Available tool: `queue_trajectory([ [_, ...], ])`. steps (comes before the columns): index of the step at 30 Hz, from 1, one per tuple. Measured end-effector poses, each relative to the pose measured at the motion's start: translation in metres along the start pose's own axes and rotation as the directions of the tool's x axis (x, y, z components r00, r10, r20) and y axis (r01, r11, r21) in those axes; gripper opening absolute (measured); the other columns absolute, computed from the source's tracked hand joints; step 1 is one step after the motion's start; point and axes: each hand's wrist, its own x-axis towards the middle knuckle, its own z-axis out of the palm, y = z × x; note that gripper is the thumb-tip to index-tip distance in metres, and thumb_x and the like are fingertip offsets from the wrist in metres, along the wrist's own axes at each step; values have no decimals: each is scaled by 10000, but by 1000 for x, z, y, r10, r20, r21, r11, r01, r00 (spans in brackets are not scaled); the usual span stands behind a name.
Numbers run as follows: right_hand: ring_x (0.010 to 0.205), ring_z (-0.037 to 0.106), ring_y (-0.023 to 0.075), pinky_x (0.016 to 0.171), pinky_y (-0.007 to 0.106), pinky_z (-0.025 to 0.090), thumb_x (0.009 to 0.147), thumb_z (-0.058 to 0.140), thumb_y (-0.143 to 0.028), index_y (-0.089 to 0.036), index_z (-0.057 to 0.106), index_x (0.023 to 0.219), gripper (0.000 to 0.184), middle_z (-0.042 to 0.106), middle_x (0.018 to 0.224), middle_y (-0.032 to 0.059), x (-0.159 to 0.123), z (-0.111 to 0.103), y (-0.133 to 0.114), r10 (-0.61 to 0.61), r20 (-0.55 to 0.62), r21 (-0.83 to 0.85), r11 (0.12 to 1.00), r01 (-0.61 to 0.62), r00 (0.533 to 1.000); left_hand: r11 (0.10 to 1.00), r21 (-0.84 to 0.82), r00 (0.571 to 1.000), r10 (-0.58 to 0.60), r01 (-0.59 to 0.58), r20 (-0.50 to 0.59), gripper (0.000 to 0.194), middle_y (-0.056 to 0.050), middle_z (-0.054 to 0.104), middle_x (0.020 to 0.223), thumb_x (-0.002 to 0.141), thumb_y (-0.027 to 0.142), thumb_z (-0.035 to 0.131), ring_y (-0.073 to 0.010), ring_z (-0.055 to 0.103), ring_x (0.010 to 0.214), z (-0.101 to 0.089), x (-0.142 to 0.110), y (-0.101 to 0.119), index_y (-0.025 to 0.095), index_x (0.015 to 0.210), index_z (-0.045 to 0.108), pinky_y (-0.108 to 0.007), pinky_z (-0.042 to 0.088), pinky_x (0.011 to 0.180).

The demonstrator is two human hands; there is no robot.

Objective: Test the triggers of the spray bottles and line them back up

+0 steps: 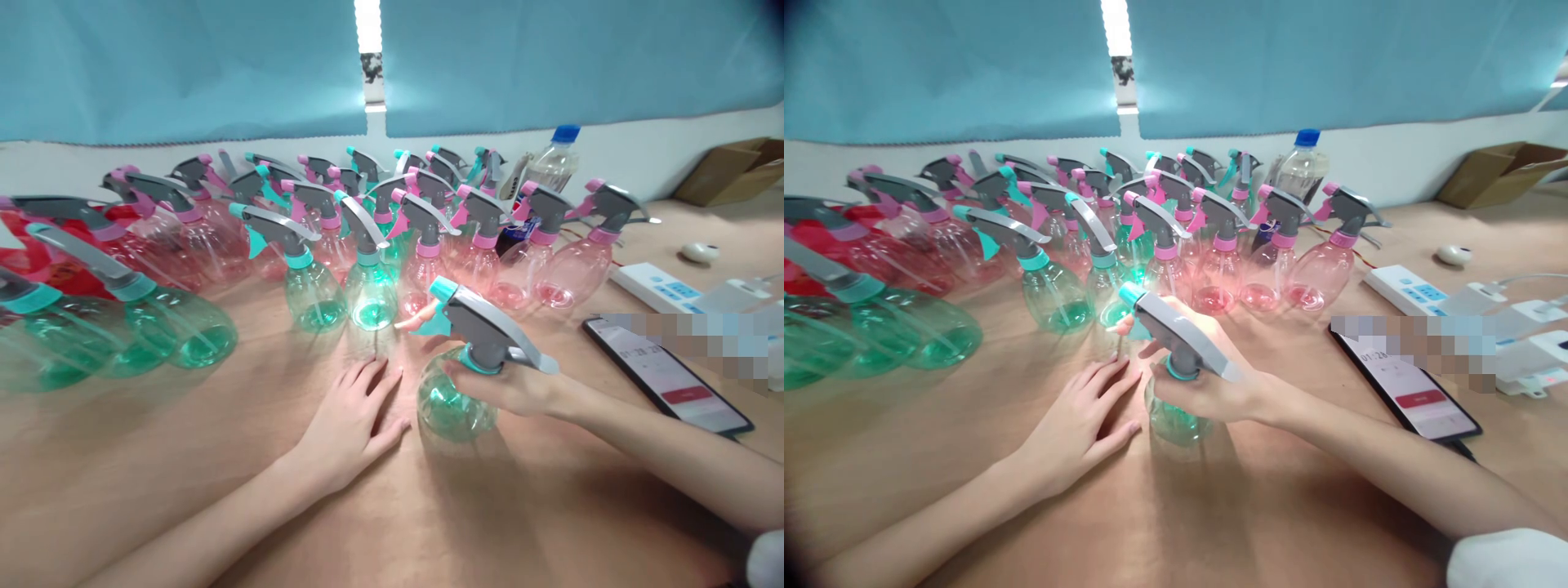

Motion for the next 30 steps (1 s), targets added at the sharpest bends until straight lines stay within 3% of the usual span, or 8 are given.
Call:
queue_trajectory([
  [3,774,664,144,748,301,597,739,490,-75,-261,601,1171,483,691,1060,14,-4,1,5,17,-16,-8,1000,-18,1000,1000,7,1000,0,0,-9,544,-207,493,1375,920,433,537,-355,442,1259,1,-1,0,108,1354,500,-543,394,1017],
  [7,678,649,95,813,319,603,774,527,-79,-259,520,1291,547,594,1323,44,-7,4,12,48,-31,66,997,-46,998,1000,12,1000,0,1,-17,539,-202,494,1377,920,432,535,-353,442,1260,1,-1,0,117,1355,501,-544,396,1016],
  [12,982,678,172,821,313,606,760,529,-37,-237,529,1283,560,562,1351,68,-4,4,11,7,5,149,989,-8,1000,1000,6,1000,5,-5,-18,540,-216,496,1369,920,422,543,-364,445,1254,1,-1,0,96,1349,511,-546,400,1008],
  [17,857,703,158,771,320,614,779,561,-64,-256,495,1321,579,604,1299,63,-6,4,17,9,-7,128,992,-8,1000,1000,-15,1000,-10,9,-20,530,-212,495,1369,920,416,546,-365,446,1249,1,-2,1,104,1347,511,-551,396,1010],
  [20,913,704,185,701,304,619,786,582,-98,-271,469,1350,601,579,1338,68,-8,6,22,-5,-8,106,994,5,1000,998,-55,1000,-19,17,-25,535,-207,491,1369,915,419,553,-363,444,1251,0,-2,0,113,1352,502,-547,386,1020],
  [26,1085,662,210,920,379,576,789,561,-71,-274,502,1330,581,559,1360,59,-4,11,20,-101,-37,104,989,104,994,965,-258,999,22,-32,-42,623,-153,480,1370,847,403,626,-336,451,1256,-3,-5,7,191,1392,410,-515,389,1027],
  [30,1053,670,192,877,348,588,795,564,-67,-263,506,1316,559,556,1355,65,0,21,22,-110,-38,125,986,114,993,914,-405,993,-10,-37,-113,788,-139,473,1360,767,446,720,-336,467,1244,-9,-8,16,226,1411,322,-508,401,1030],
])
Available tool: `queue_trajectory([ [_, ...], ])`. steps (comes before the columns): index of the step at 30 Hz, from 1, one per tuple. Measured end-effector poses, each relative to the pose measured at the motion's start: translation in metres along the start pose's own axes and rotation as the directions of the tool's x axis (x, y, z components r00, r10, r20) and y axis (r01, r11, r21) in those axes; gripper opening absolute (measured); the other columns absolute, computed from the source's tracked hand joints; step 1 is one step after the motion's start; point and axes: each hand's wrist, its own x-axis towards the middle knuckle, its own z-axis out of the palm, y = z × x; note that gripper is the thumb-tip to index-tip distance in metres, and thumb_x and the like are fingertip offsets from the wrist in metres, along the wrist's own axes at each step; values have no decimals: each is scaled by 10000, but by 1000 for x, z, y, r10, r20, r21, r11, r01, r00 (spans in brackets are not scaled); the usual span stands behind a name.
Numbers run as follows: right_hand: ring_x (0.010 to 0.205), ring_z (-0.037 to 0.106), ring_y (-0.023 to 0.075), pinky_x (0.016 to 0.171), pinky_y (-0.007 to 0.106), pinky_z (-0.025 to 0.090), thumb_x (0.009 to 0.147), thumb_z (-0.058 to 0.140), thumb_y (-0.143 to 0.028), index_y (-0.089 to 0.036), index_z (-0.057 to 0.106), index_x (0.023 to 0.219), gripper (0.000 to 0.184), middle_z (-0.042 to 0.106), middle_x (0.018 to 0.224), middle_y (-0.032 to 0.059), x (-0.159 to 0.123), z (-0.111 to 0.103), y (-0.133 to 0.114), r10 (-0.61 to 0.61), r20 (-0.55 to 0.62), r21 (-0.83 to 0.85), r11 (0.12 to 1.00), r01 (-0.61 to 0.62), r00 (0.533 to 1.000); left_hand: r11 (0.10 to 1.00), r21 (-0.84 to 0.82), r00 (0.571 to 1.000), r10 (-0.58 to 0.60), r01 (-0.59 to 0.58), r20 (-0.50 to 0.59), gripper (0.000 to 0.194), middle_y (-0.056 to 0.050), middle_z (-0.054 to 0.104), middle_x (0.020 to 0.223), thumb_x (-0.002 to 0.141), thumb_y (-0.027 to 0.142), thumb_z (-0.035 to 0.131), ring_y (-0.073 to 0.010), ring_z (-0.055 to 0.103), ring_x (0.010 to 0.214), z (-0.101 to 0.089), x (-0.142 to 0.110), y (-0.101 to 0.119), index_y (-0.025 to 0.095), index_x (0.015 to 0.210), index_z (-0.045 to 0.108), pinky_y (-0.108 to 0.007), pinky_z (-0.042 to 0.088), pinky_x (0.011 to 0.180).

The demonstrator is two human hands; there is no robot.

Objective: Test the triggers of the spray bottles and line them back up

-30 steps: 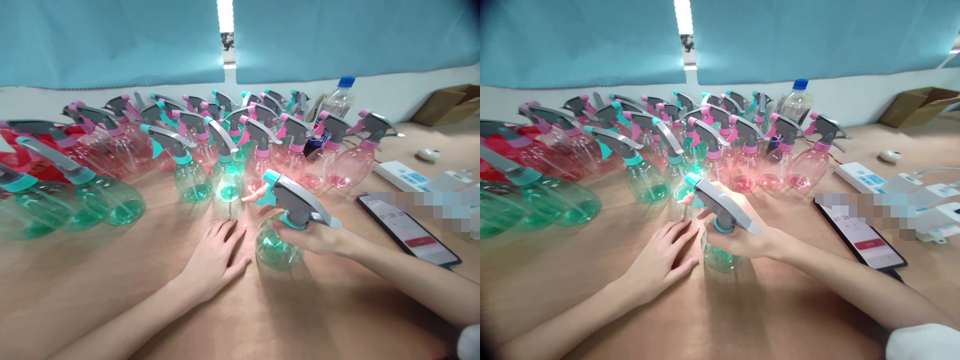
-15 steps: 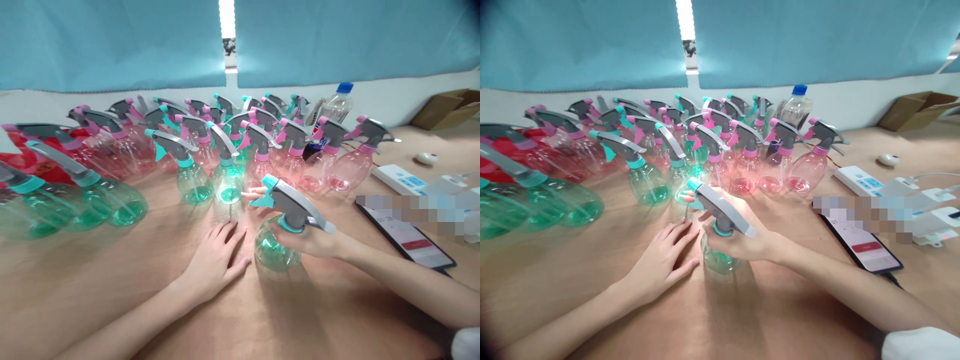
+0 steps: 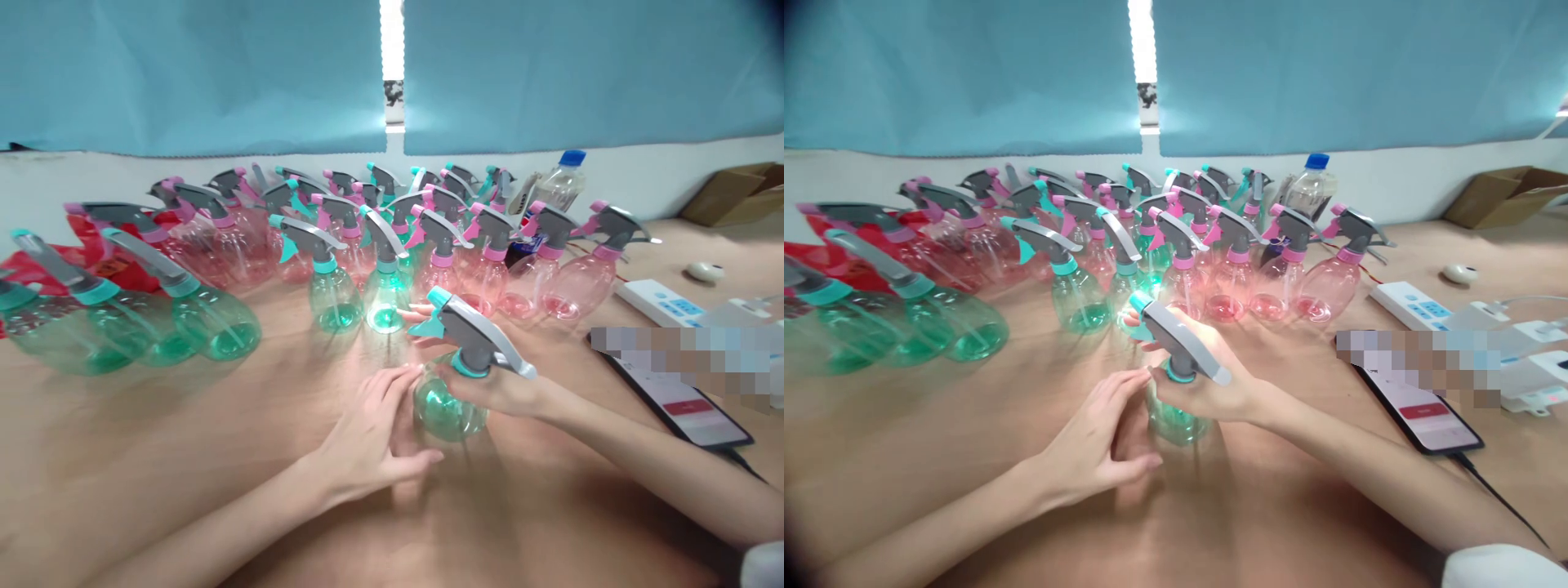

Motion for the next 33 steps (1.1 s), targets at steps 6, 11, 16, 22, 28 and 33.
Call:
queue_trajectory([
  [6,700,661,159,618,313,580,814,658,-290,-271,574,1233,427,694,994,23,21,36,1,24,19,-106,994,-21,1000,997,-70,986,-44,33,-159,880,-140,396,1443,757,451,752,-364,392,1330,-9,-11,1,255,1445,239,-550,369,1065],
  [11,591,562,119,540,276,500,733,751,-413,-233,638,1069,398,664,835,-6,52,75,-9,-46,2,-149,988,46,999,984,-82,953,-172,156,-249,725,-149,430,1423,782,405,738,-355,446,1293,-28,-39,-9,224,1383,373,-535,417,1021],
  [16,929,604,208,751,348,516,743,729,-505,-216,586,1082,468,643,995,45,66,101,-10,-99,44,-275,955,107,994,966,-47,900,-255,255,-353,641,-86,522,1343,779,453,735,-323,497,1247,-57,-65,-27,274,1322,444,-513,427,1011],
  [22,944,585,223,807,383,505,787,689,-507,-201,566,1099,454,596,1022,77,72,117,-9,28,26,-407,913,-15,999,955,-3,880,-276,298,-388,705,-53,502,1382,823,462,696,-308,472,1275,-82,-76,-48,285,1407,341,-472,405,1046],
  [28,927,570,247,808,403,487,820,662,-475,-191,581,1114,416,623,990,87,92,127,-4,19,-13,-515,857,-23,1000,933,116,869,-267,342,-416,776,-88,480,1357,839,541,659,-298,460,1276,-89,-85,-71,292,1464,271,-490,391,1044],
  [33,898,606,247,764,371,484,786,702,-461,-143,598,1072,440,648,963,96,112,131,4,36,-79,-586,807,-75,996,918,119,823,-275,378,-496,607,-86,496,1297,910,456,602,-253,494,1228,-90,-100,-84,246,1410,330,-435,410,1024],
])
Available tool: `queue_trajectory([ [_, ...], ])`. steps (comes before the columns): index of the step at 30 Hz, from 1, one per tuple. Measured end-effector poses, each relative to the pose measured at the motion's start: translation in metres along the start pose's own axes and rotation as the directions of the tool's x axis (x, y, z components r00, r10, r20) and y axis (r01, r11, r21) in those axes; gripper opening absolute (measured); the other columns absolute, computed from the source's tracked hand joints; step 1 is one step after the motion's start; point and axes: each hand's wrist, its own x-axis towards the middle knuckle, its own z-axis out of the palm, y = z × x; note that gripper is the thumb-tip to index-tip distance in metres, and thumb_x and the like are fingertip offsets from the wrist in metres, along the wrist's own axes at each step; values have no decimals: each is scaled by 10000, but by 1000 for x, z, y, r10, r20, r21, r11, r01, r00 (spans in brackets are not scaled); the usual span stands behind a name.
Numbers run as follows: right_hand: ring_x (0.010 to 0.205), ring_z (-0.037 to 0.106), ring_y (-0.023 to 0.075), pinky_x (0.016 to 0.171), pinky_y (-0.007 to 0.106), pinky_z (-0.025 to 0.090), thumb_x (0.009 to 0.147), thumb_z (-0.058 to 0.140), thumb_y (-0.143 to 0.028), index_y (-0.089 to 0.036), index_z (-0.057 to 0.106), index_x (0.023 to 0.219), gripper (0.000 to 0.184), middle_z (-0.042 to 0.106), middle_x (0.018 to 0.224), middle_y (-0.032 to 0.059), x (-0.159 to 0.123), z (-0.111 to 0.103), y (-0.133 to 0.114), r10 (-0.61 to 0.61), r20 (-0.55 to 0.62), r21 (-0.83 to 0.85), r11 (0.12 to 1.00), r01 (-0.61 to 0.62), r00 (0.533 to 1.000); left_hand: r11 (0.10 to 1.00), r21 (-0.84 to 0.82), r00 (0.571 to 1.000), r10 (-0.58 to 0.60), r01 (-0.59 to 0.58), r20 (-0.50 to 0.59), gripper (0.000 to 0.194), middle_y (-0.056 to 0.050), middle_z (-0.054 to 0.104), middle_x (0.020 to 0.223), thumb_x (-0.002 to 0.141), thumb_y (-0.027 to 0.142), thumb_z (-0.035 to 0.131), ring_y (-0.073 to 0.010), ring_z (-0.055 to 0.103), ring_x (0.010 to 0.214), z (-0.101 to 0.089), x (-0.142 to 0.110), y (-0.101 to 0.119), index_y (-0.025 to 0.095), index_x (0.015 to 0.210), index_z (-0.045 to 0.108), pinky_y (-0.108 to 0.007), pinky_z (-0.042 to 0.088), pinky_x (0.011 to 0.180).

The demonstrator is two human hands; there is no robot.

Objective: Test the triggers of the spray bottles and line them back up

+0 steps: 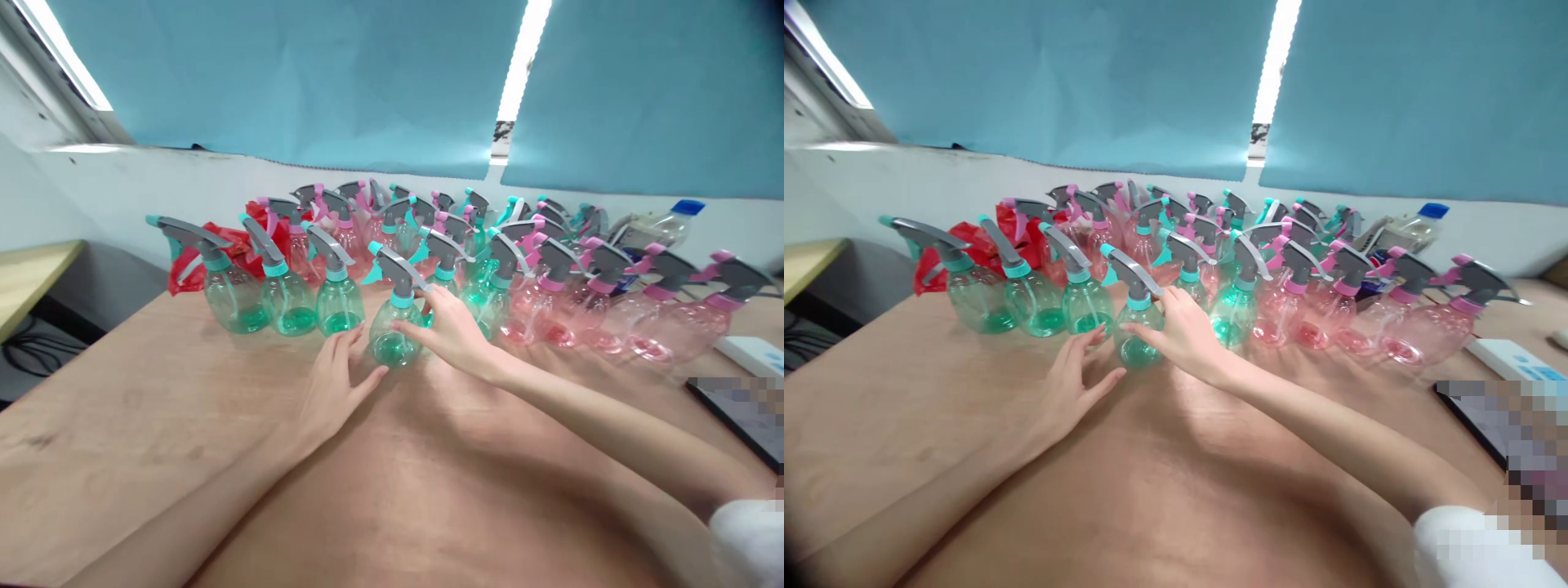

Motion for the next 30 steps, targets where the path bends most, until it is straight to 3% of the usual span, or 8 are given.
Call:
queue_trajectory([
  [6,887,659,264,712,365,494,788,701,-442,-135,578,1119,468,680,1022,115,17,9,1,63,1,-36,997,-63,998,1000,-16,1000,-14,14,-20,410,-53,560,1133,947,326,545,-228,564,1079,-2,-1,-1,239,1326,417,-399,461,933],
  [13,1116,619,328,887,449,484,821,669,-358,-151,550,1192,441,664,1192,153,28,12,3,64,14,-12,998,-64,998,997,-46,998,-55,57,43,285,-53,555,1117,931,286,533,-232,568,1057,-3,-1,4,216,1205,507,-372,505,858],
  [16,1131,609,343,883,460,490,825,662,-333,-134,526,1230,472,658,1201,163,31,14,4,70,12,-5,998,-70,997,995,-61,995,-81,85,54,259,-53,559,1112,927,276,529,-234,577,1043,-4,-1,6,220,1180,527,-374,513,839],
  [22,974,673,324,834,467,504,835,650,-351,-171,508,1254,478,665,1190,148,33,17,6,79,0,-9,997,-79,997,991,-92,993,-86,93,77,250,-51,559,1104,918,269,523,-226,590,1020,-3,0,6,222,1163,535,-365,516,827],
  [30,1120,619,342,882,477,495,849,635,-340,-135,465,1300,523,632,1245,180,31,18,5,88,23,17,996,-88,996,984,-139,991,-102,114,92,231,-48,564,1087,909,278,525,-216,619,963,-1,1,6,212,1129,549,-360,536,783],
])
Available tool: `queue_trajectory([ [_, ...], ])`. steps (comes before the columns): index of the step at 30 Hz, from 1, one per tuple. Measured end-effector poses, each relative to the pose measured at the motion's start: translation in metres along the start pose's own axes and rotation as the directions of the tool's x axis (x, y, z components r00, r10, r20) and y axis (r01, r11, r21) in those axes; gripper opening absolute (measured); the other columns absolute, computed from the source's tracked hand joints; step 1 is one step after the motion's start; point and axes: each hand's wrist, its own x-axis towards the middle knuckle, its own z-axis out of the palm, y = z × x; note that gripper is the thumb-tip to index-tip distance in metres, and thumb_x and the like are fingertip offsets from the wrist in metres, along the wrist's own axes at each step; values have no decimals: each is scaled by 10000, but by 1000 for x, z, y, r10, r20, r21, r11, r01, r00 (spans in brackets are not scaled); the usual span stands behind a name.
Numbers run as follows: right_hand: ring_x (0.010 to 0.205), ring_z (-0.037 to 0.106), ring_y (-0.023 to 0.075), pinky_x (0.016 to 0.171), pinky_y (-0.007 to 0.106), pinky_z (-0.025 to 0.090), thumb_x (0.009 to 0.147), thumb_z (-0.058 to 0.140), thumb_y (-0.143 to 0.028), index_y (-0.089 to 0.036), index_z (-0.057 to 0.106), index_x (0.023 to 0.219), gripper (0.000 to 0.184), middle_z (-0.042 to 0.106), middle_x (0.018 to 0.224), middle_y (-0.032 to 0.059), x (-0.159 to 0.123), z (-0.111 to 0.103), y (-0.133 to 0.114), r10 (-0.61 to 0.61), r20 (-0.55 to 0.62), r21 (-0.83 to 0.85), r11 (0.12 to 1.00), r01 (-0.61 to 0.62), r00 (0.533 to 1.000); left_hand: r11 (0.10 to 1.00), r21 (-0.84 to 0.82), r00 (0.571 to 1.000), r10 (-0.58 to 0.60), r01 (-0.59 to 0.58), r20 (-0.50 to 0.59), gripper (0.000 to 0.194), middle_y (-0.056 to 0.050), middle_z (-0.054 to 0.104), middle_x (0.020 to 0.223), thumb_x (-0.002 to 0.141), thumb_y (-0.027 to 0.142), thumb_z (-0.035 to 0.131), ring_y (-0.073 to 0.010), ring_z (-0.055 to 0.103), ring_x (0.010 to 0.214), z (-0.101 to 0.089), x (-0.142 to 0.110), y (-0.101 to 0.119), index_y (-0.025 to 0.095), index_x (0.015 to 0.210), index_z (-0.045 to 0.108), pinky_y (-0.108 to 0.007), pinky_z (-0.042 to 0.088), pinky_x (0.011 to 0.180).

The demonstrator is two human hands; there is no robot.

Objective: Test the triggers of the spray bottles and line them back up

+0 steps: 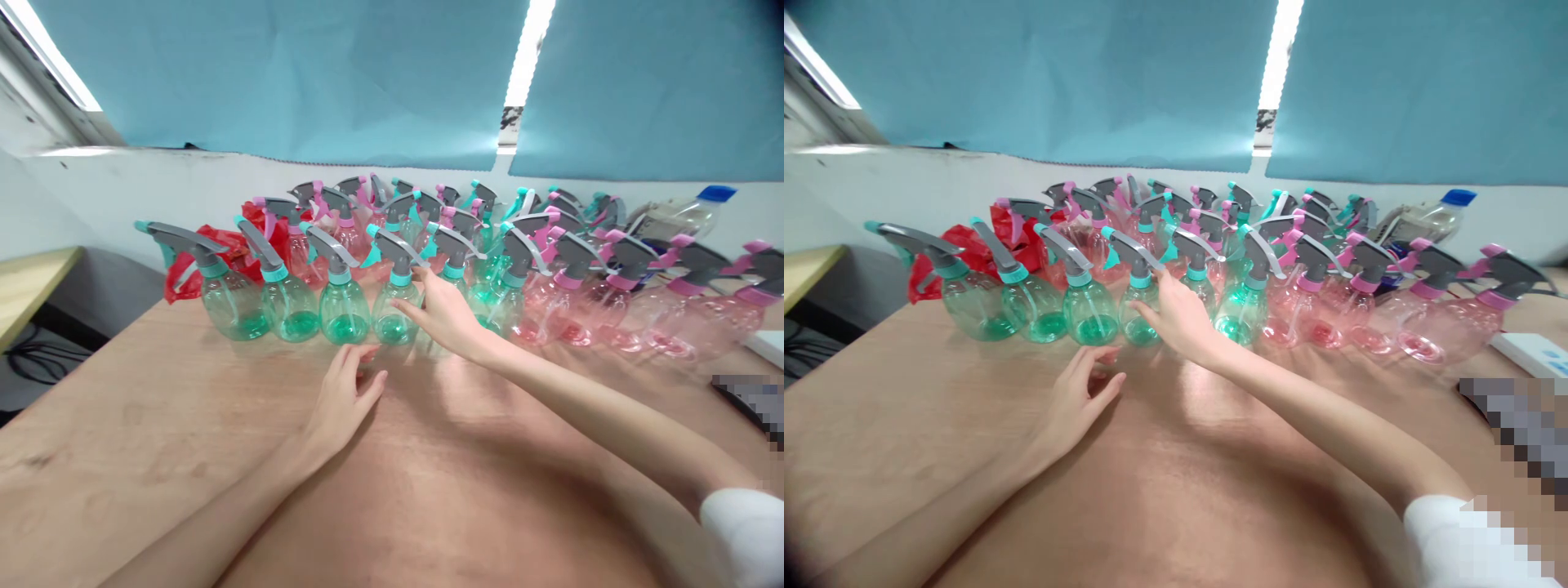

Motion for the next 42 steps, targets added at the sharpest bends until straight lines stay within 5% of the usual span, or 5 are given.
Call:
queue_trajectory([
  [5,886,682,239,822,407,521,865,617,-391,-164,474,1311,520,603,1312,139,-22,-19,9,-51,-24,19,998,51,998,1000,13,1000,-18,18,8,242,-49,576,1088,910,290,528,-222,634,941,-1,0,0,223,1141,551,-365,552,747],
  [10,532,568,130,616,314,501,864,619,-394,-195,639,1018,252,721,906,46,-50,-58,28,22,-139,-37,999,-28,990,1000,4,1000,-7,7,23,253,-46,581,1107,918,308,528,-219,641,933,0,-2,-1,235,1159,547,-360,562,730],
  [24,1085,634,345,908,470,488,749,671,-522,-74,380,1398,841,541,1344,248,-14,-40,45,255,20,7,967,-256,967,1000,-4,1000,-4,4,-12,249,-22,600,1045,925,327,555,-186,627,864,4,-1,-2,248,1159,578,-319,540,729],
  [32,1061,597,339,851,402,460,742,680,-423,-63,473,1269,671,626,1134,197,-8,-36,49,244,13,-101,965,-242,970,986,146,975,48,-81,217,383,-7,576,852,927,373,525,-173,584,737,16,18,13,267,1290,585,-301,477,705],
  [42,880,641,277,702,361,499,726,689,-429,-74,509,1203,621,629,1082,177,-8,-48,49,247,87,-68,968,-242,965,979,194,977,19,-61,214,443,-21,649,902,928,402,526,-204,602,786,27,39,16,282,1355,537,-302,441,707],
])
